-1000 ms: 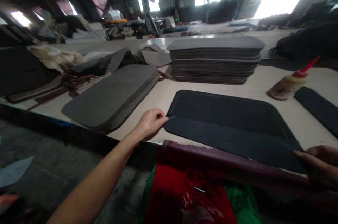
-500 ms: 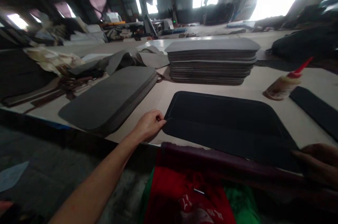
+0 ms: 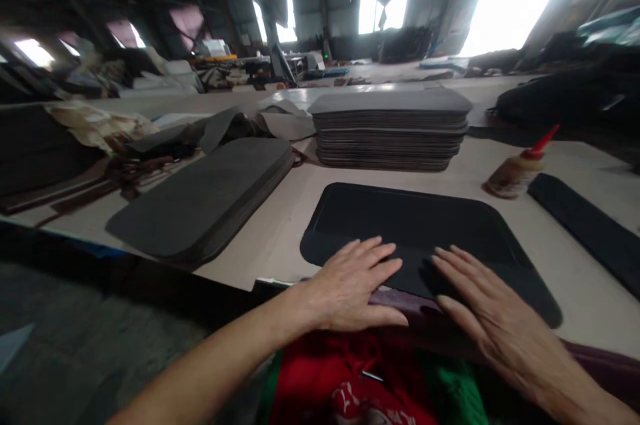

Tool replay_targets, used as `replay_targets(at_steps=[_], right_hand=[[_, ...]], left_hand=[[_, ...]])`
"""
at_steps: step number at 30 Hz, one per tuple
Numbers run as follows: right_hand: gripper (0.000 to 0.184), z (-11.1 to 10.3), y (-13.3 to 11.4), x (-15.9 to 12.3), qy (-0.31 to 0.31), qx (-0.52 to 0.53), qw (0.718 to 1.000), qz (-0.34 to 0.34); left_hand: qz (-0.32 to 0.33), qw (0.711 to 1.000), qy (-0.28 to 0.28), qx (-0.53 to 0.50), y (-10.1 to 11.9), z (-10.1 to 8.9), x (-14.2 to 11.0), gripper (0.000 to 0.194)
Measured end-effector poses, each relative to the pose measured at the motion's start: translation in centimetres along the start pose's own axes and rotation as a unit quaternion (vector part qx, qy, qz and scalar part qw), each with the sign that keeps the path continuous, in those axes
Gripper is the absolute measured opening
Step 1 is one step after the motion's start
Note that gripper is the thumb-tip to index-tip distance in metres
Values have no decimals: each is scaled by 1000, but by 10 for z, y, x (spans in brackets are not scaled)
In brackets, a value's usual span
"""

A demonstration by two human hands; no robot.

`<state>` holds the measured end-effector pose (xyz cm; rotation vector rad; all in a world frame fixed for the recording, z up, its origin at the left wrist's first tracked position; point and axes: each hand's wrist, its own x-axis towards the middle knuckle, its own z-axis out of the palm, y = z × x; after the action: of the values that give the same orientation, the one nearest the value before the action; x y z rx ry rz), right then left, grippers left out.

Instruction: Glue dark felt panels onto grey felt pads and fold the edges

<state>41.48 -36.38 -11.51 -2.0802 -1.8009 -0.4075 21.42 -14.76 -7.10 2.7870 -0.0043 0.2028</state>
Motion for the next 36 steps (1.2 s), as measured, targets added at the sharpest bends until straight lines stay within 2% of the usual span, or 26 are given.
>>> replay_targets(at_steps=[2, 4, 8, 11, 15, 20, 24, 27, 30, 33, 36], right_hand=[[56, 11, -21, 13, -40, -23, 998, -38], [59, 15, -27, 13, -79, -48, 995, -31], [72, 2, -21, -5, -125, -73, 989, 20], [80, -9, -10, -20, -120, -85, 987, 70], [83, -12, 10, -45, -96, -111, 982, 116], [79, -10, 42, -81, -57, -142, 978, 143], [71, -31, 69, -91, -37, -107, 975, 189], [62, -63, 83, -69, 22, -36, 956, 292], [56, -84, 98, -24, 62, 85, 910, 401], [58, -76, 124, 24, 126, 219, 866, 432], [72, -51, 160, 63, 182, 240, 834, 463]], left_hand=[[5, 999, -34, 8, 10, 18, 9, 89], [-11, 999, -41, 30, 10, 28, 8, 91], [-33, 994, -42, 97, -9, 26, -13, 87], [-50, 988, -20, 147, -32, 22, -38, 85], [-82, 974, 25, 210, -58, 22, -72, 84], [-121, 964, 34, 236, -74, 15, -101, 83], [-198, 955, 56, 215, -86, -2, -117, 74], [-217, 953, 119, 175, -91, -11, -118, 62], [-145, 967, 154, 139, -95, -7, -113, 50], [-65, 971, 172, 154, -105, 9, -112, 45], [-42, 966, 189, 172, -122, 27, -115, 42]])
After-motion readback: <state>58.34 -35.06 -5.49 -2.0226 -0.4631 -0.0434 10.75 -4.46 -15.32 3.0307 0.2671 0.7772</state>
